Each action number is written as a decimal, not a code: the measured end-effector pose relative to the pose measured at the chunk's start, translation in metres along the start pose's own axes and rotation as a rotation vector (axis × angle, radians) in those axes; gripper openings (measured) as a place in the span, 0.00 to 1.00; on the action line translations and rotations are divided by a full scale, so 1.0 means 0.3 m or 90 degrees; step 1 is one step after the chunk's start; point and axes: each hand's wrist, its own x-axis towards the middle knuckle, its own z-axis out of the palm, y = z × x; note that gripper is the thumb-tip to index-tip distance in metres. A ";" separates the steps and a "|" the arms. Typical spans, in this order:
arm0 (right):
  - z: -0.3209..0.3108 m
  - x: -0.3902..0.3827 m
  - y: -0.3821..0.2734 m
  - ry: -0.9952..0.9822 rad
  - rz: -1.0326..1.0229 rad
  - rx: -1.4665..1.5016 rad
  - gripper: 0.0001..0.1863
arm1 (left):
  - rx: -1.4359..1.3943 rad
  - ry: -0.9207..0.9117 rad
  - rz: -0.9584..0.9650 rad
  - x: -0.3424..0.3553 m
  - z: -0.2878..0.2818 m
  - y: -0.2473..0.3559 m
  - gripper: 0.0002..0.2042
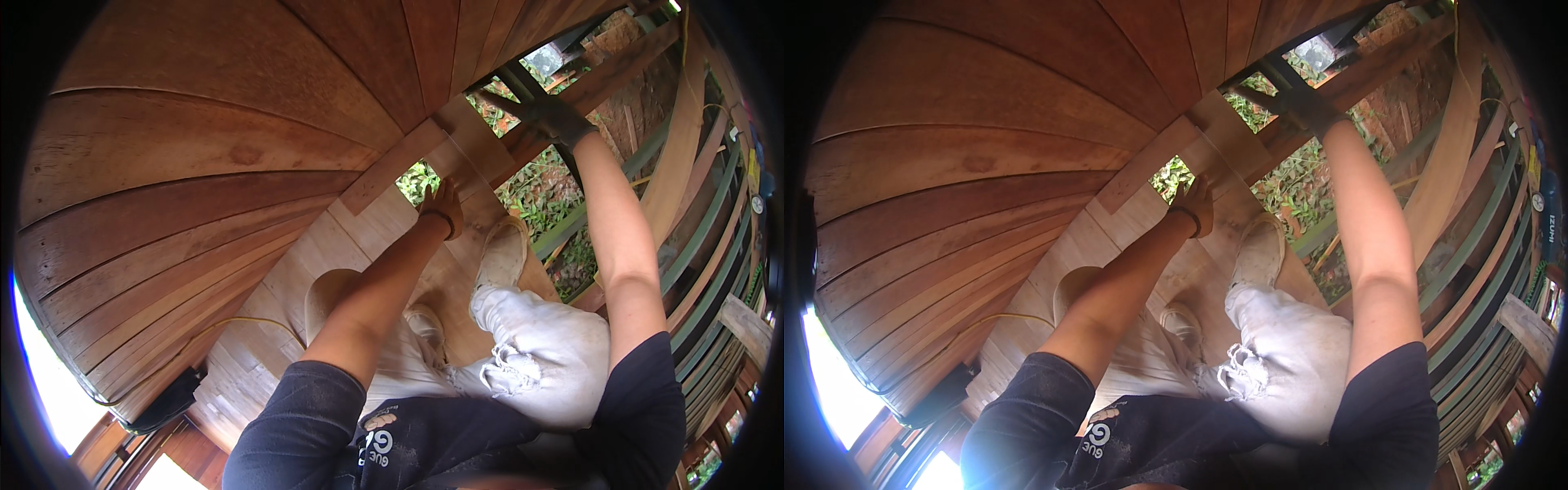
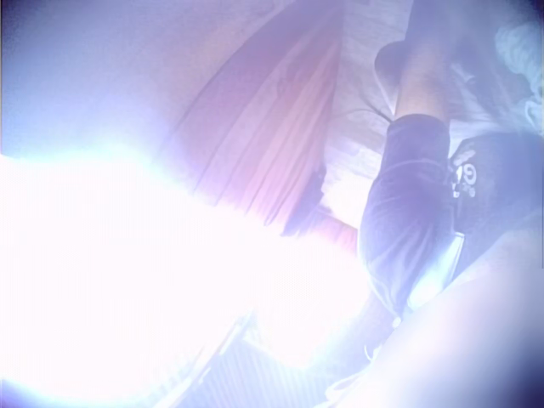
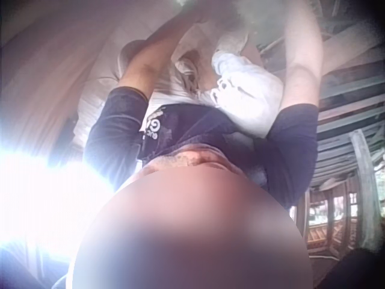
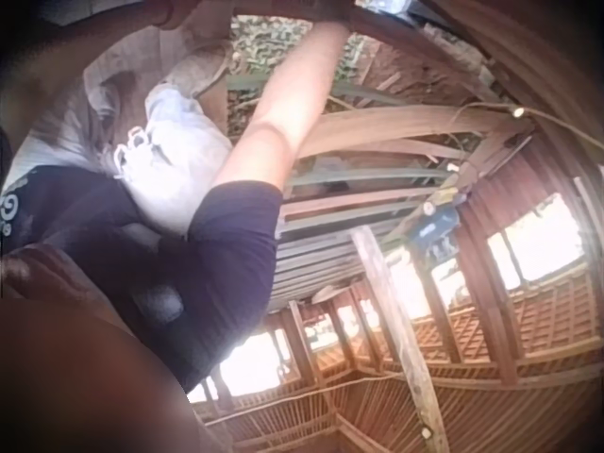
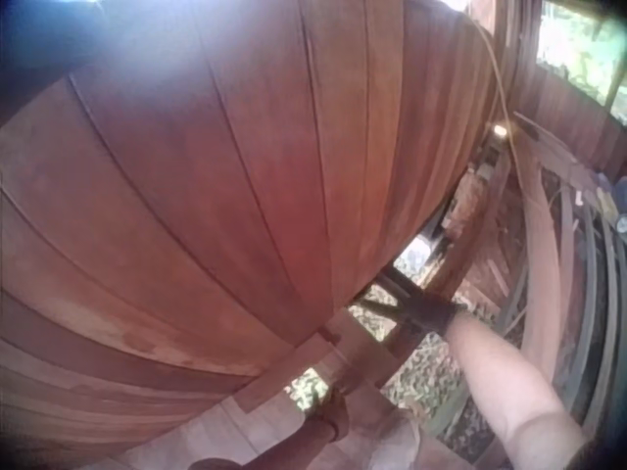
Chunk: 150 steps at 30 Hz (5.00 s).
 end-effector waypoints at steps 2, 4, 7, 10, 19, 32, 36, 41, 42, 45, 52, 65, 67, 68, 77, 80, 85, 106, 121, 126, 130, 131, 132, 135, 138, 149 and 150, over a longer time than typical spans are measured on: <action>0.012 -0.025 -0.015 0.009 -0.055 0.048 0.37 | -0.010 0.015 0.005 -0.005 0.001 -0.003 0.37; 0.029 -0.050 -0.030 0.013 -0.085 0.046 0.38 | -0.002 0.015 0.008 -0.006 0.002 -0.004 0.37; 0.043 -0.074 -0.046 0.010 -0.091 0.036 0.40 | -0.009 -0.006 -0.003 0.004 0.001 0.001 0.39; 0.036 -0.082 -0.057 0.006 -0.087 0.020 0.41 | -0.009 -0.016 -0.010 0.013 0.001 0.006 0.40; 0.051 -0.091 -0.077 0.021 -0.105 0.042 0.36 | -0.013 0.002 0.005 -0.002 0.000 -0.004 0.37; 0.092 -0.090 -0.060 0.105 -0.029 -0.282 0.39 | -0.057 0.014 0.028 0.018 0.016 -0.058 0.34; 0.075 -0.043 0.050 0.054 0.151 -0.156 0.31 | -0.087 0.017 0.047 0.022 -0.010 -0.094 0.31; -0.037 0.081 0.220 0.122 0.007 -0.097 0.21 | -0.253 0.029 0.015 0.015 -0.042 -0.166 0.33; -0.044 0.091 0.239 0.164 0.018 0.009 0.19 | -0.289 0.069 -0.006 0.016 -0.037 -0.172 0.33; -0.022 0.080 0.230 0.137 -0.150 -0.155 0.17 | -0.113 0.154 -0.021 0.008 0.017 -0.158 0.33; 0.003 -0.059 0.015 0.100 0.030 -0.057 0.18 | -0.085 0.151 -0.051 0.050 0.043 -0.149 0.33; -0.014 -0.040 -0.023 0.089 0.046 -0.005 0.24 | -0.104 0.130 -0.081 0.013 -0.004 -0.174 0.38; -0.011 -0.034 -0.007 0.113 -0.169 -0.078 0.22 | -0.105 0.133 -0.082 0.010 -0.005 -0.174 0.38; -0.003 -0.031 0.006 0.149 -0.372 -0.152 0.22 | -0.098 0.135 -0.081 0.007 -0.006 -0.173 0.38; -0.006 -0.016 -0.004 0.065 -0.041 -0.048 0.25 | -0.103 0.135 -0.078 -0.004 -0.034 -0.166 0.38; -0.010 -0.027 -0.037 0.075 -0.124 -0.244 0.26 | -0.093 0.142 -0.074 -0.008 -0.028 -0.167 0.38; 0.021 -0.022 -0.002 0.011 -0.065 0.058 0.20 | -0.087 0.141 -0.084 0.002 -0.022 -0.167 0.37; 0.019 0.006 0.015 0.010 -0.095 0.034 0.19 | -0.089 0.130 -0.097 -0.004 -0.025 -0.161 0.38; 0.004 0.040 0.061 -0.002 0.017 0.096 0.17 | -0.079 0.161 -0.120 0.014 -0.020 -0.144 0.36; -0.066 0.082 0.112 0.073 -0.154 -0.152 0.22 | -0.045 0.131 -0.117 0.009 -0.032 -0.143 0.32; -0.032 0.080 0.107 0.004 -0.206 -0.131 0.18 | -0.057 0.168 -0.127 -0.005 -0.025 -0.132 0.29; -0.019 0.071 0.099 -0.057 -0.120 -0.018 0.15 | -0.062 0.187 -0.125 -0.006 -0.025 -0.130 0.28; -0.009 0.061 0.089 -0.005 -0.058 0.011 0.15 | -0.067 0.205 -0.122 -0.005 -0.027 -0.132 0.28; -0.003 0.026 0.064 0.066 0.011 0.052 0.15 | -0.071 0.213 -0.128 0.002 -0.040 -0.155 0.25; -0.006 0.012 0.052 0.084 -0.052 -0.013 0.17 | -0.137 0.229 -0.144 0.009 -0.054 -0.207 0.20; 0.013 -0.029 0.019 0.114 -0.035 0.007 0.22 | -0.234 0.373 -0.220 0.031 0.008 -0.251 0.17; 0.011 -0.030 0.017 0.116 -0.037 0.004 0.23 | -0.264 0.356 -0.198 0.028 0.006 -0.253 0.18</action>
